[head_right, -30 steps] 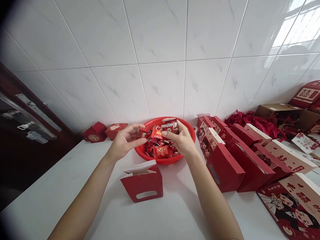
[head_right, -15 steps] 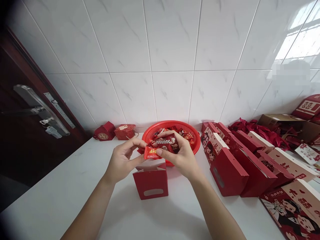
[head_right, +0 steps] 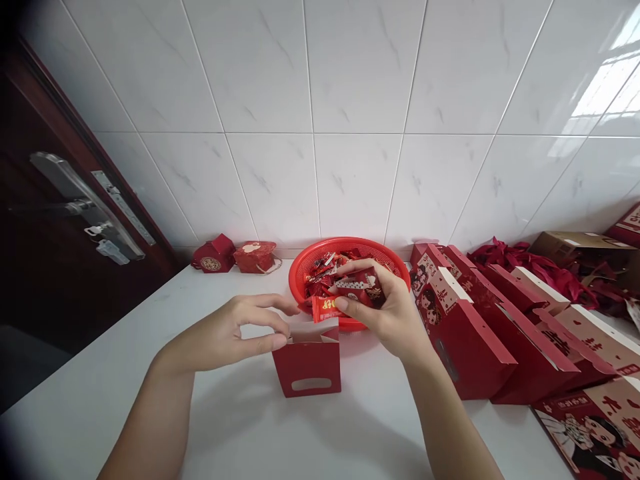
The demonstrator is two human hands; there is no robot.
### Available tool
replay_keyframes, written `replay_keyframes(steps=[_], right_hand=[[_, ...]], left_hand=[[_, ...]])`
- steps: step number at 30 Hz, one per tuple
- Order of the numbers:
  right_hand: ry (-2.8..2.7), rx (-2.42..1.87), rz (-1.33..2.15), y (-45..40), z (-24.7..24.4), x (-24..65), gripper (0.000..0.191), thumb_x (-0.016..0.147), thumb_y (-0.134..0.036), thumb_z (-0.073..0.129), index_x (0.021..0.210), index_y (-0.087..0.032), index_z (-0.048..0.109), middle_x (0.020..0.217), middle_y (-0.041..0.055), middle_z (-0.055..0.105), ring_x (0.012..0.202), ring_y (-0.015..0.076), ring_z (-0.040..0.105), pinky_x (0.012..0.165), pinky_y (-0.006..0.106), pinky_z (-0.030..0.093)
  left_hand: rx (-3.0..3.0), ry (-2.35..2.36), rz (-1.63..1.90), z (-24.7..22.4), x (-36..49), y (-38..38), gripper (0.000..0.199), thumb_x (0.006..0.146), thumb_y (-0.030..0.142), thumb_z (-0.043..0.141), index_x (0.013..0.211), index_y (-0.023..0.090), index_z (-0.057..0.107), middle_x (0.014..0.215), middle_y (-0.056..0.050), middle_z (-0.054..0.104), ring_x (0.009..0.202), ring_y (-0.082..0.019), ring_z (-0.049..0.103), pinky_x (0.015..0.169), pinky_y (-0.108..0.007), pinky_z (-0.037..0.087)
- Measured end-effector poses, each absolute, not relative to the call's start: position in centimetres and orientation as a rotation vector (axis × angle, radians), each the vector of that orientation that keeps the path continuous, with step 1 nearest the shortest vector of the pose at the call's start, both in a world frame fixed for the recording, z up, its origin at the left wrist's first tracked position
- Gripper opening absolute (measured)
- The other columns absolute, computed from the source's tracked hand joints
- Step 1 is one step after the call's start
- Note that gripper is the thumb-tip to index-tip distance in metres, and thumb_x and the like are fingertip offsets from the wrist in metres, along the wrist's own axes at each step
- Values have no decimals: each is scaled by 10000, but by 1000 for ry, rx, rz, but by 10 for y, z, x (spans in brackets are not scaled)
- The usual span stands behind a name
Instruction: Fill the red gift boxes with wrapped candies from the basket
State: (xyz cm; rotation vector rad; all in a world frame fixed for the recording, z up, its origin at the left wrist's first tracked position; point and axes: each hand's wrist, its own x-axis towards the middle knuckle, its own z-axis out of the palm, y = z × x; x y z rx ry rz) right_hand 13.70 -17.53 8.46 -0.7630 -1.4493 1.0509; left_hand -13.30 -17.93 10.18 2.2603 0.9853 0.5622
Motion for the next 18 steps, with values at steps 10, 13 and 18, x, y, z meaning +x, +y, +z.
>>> replay_keyframes(steps=[10,13,18], right_hand=[[-1787,-823,973,-173,82,121,198,825,-237,745,1018,-236,700,918,27,745,838,211,704,748,312,592],[-1824,-850,955,-171,75,116,192,827,-222,719,1014,-239,682,879,9,724,788,193,686,691,285,569],[-1811,-866,972,-169,66,111,193,849,-206,669,1039,-238,657,926,16,713,812,199,690,676,281,562]], left_hand=[[2196,1002,529,92,-124,-169,279,853,180,632,1029,276,826,984,-21,798,830,-192,703,720,-257,526],[2151,971,530,91,-125,-169,316,835,162,646,1067,292,817,1002,-12,794,865,-190,711,745,-256,537],[2124,989,483,92,-126,-168,314,810,173,692,1072,295,815,1032,-10,786,912,-198,713,787,-262,547]])
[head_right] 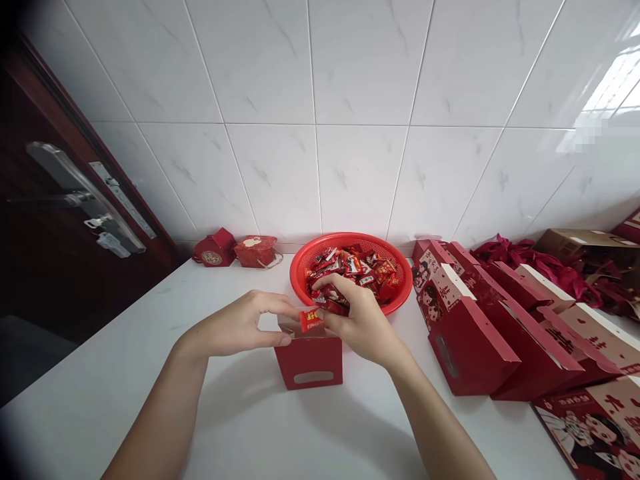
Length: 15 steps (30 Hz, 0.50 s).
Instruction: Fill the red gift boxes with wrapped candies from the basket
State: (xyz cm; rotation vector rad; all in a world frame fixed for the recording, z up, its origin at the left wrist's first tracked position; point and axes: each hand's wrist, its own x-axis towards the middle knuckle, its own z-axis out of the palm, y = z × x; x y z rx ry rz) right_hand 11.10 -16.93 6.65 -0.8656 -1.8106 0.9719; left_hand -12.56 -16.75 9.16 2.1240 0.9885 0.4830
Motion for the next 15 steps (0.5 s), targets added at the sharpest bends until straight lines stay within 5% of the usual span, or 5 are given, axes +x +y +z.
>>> replay_keyframes(steps=[9,15], right_hand=[[-2086,-777,723,-171,63,110,382,821,-40,547,1099,-267,676,1029,33,734,895,196,684,760,280,540],[-1959,-833,873,-171,65,108,192,878,-225,664,1069,-236,648,847,6,676,695,147,596,649,254,499]], left_hand=[[2049,1046,457,86,-129,-164,419,785,205,738,1190,312,771,1153,-8,771,1012,-221,716,855,-288,561],[2087,1051,473,87,-128,-163,387,782,247,750,1166,291,778,1181,-16,769,1064,-246,704,907,-316,551]])
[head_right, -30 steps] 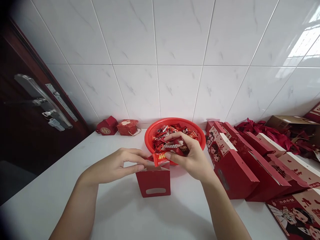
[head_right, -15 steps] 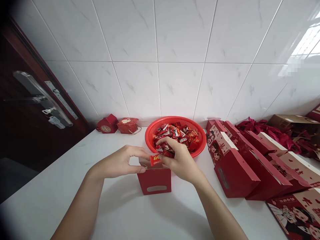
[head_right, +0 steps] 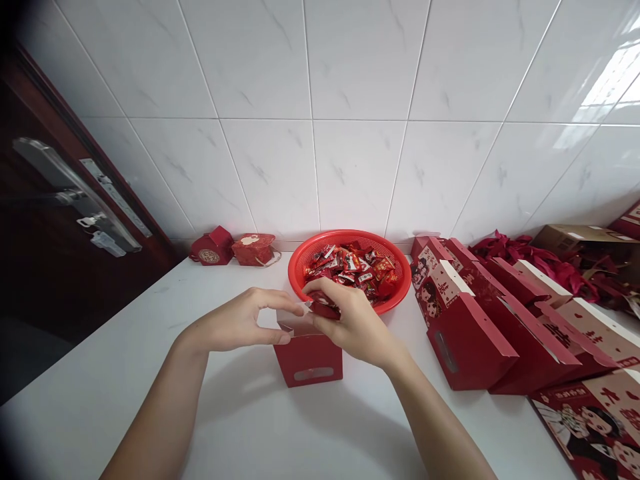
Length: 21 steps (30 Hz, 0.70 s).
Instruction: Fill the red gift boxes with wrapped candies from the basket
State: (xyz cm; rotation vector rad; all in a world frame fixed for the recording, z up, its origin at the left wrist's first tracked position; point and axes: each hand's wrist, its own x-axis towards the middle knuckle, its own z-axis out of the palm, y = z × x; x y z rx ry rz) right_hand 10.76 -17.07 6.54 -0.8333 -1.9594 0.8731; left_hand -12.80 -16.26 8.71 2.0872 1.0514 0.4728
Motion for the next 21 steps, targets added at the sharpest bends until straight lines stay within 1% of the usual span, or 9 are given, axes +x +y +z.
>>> replay_keyframes(steps=[2,5,7,9,12,14,16,18,21], right_hand=[[-1807,-877,1046,-169,67,107,227,852,-339,730,1018,-220,633,735,-23,600,623,135,550,587,253,492],[-1588,-899,1289,-165,69,107,308,849,-479,723,931,-205,607,643,-57,474,512,102,448,471,238,432],[-1520,-887,1355,-163,69,108,315,872,-505,685,917,-206,595,624,-69,422,486,88,396,438,224,371],[-1515,-870,1366,-162,69,109,281,893,-482,657,951,-216,589,621,-73,412,482,86,378,433,217,332],[-1665,-857,1218,-160,66,111,210,907,-404,654,1005,-224,604,679,-50,499,540,104,446,489,231,380],[-1809,-846,1040,-159,62,110,150,914,-343,656,997,-223,624,780,-12,592,658,135,537,592,254,447],[-1923,-838,881,-157,58,109,86,925,-293,646,975,-223,636,887,22,657,776,166,586,690,280,475],[-1995,-827,747,-156,53,108,50,934,-263,643,969,-228,644,930,38,684,827,186,593,730,298,476],[-2034,-757,548,-155,50,108,52,935,-215,645,980,-235,662,886,39,683,822,194,566,733,304,467]], left_hand=[[2072,1067,456,88,-126,-163,393,790,253,744,1179,296,774,1201,-14,763,1083,-250,698,909,-316,550],[2053,1092,477,86,-122,-161,412,778,249,758,1189,281,772,1222,-24,758,1122,-266,689,945,-334,542],[2039,1084,500,83,-119,-160,412,770,246,769,1182,268,775,1233,-31,754,1148,-276,682,972,-347,536],[2023,1063,514,80,-116,-158,415,764,243,777,1178,265,777,1240,-37,751,1168,-283,675,985,-358,533],[2005,1043,524,76,-114,-154,438,750,241,799,1187,255,773,1215,-51,754,1157,-286,675,984,-369,531],[2006,1003,534,75,-114,-152,437,748,243,809,1184,243,772,1164,-52,764,1103,-275,690,952,-359,540],[2018,945,552,74,-115,-150,416,755,240,807,1169,241,776,1115,-40,771,1048,-255,700,922,-340,545],[2027,909,568,73,-115,-148,395,759,234,804,1153,242,781,1090,-31,775,1013,-241,702,917,-333,546],[2031,903,580,73,-115,-147,385,753,245,810,1136,237,786,1080,-36,777,998,-245,702,934,-352,545]])
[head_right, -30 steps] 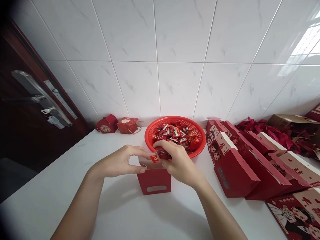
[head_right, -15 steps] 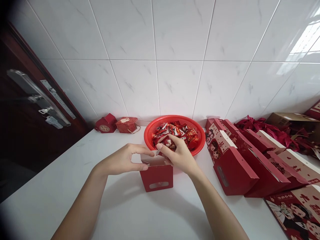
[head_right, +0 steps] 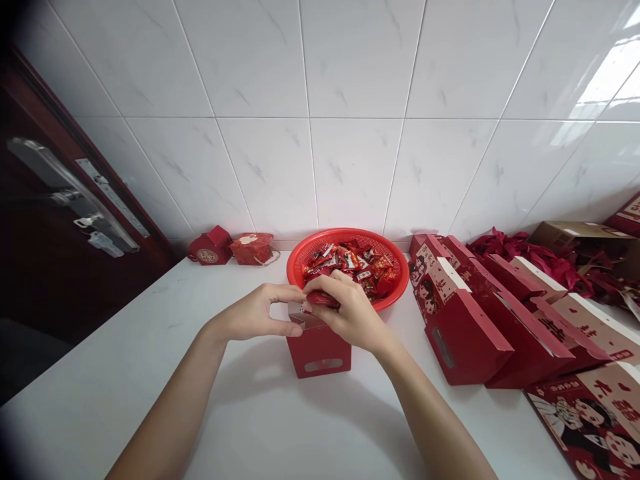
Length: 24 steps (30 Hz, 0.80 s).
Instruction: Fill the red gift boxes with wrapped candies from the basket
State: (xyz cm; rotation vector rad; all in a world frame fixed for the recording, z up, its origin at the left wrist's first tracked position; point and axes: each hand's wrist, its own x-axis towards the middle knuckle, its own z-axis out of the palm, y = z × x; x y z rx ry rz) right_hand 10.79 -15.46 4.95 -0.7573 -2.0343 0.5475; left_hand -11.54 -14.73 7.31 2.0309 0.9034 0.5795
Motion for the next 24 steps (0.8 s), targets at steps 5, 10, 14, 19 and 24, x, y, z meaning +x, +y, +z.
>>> replay_keyframes(steps=[5,10,14,19,24], right_hand=[[-2068,-669,488,-154,49,109,83,943,-184,628,993,-230,674,849,36,670,799,183,569,702,284,471],[-2122,-686,705,-156,55,110,82,941,-295,667,926,-215,675,871,34,705,769,165,628,689,271,479],[-1906,-779,766,-159,63,112,192,874,-376,721,925,-209,643,829,22,656,696,149,572,605,262,445],[-1632,-800,1055,-159,65,117,131,854,-316,609,886,-226,518,679,-50,491,531,113,463,502,253,406],[-1773,-801,958,-157,66,117,108,866,-294,631,878,-205,570,758,-9,590,650,133,524,587,263,441]], left_hand=[[2019,913,574,74,-114,-148,355,749,267,811,1100,218,791,1065,-46,773,990,-248,696,911,-351,552],[1995,896,573,73,-115,-146,323,740,249,819,1060,214,800,1064,-38,775,977,-237,699,906,-335,550],[1966,937,575,71,-116,-146,445,730,224,823,1171,260,780,1147,-33,772,1098,-262,685,982,-365,524],[1984,987,606,69,-115,-145,422,731,262,823,1152,244,794,1152,-57,770,1122,-285,680,995,-388,520],[2014,976,621,66,-113,-143,448,713,274,840,1157,240,793,1134,-57,768,1096,-285,681,976,-383,531]])
